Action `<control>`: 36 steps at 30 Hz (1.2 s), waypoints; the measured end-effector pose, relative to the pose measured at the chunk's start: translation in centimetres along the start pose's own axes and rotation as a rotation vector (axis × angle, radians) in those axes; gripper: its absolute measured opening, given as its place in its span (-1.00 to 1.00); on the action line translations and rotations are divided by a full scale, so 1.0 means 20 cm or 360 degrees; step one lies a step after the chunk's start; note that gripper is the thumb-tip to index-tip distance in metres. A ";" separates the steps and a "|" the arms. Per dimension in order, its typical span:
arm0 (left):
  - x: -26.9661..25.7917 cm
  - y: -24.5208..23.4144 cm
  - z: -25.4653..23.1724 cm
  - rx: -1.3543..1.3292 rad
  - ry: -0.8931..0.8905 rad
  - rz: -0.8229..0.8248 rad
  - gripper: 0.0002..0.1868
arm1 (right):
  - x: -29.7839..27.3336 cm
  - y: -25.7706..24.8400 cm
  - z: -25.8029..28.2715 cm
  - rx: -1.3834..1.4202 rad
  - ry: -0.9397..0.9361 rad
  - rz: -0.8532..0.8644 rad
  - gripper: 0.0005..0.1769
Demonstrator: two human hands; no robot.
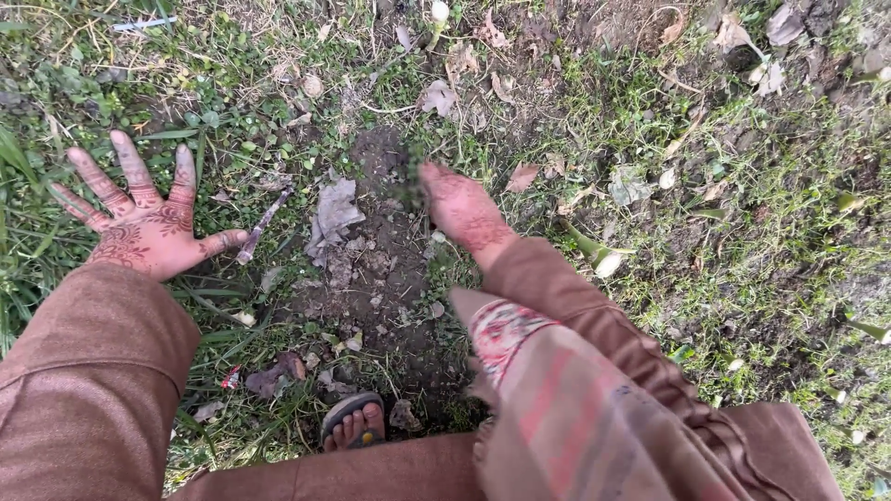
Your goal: Pulling weeds and harvesting small root vegetables from a garden bed by hand.
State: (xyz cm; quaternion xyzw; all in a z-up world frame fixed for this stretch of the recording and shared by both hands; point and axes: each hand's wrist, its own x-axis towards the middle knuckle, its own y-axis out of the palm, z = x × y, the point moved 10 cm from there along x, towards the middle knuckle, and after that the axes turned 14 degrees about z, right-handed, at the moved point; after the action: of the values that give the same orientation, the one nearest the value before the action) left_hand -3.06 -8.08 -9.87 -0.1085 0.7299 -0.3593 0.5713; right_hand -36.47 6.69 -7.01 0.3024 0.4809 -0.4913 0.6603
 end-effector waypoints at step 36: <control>0.00 0.00 0.00 -0.0088 0.0037 -0.0035 0.49 | -0.07 -0.29 0.34 -0.1483 -0.1103 -0.0691 -0.54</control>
State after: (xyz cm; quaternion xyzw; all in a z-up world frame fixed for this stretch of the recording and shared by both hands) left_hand -3.05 -8.07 -9.89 -0.1280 0.7448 -0.3465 0.5557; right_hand -39.71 -0.64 -2.83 -0.2994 0.4531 -0.4225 0.7257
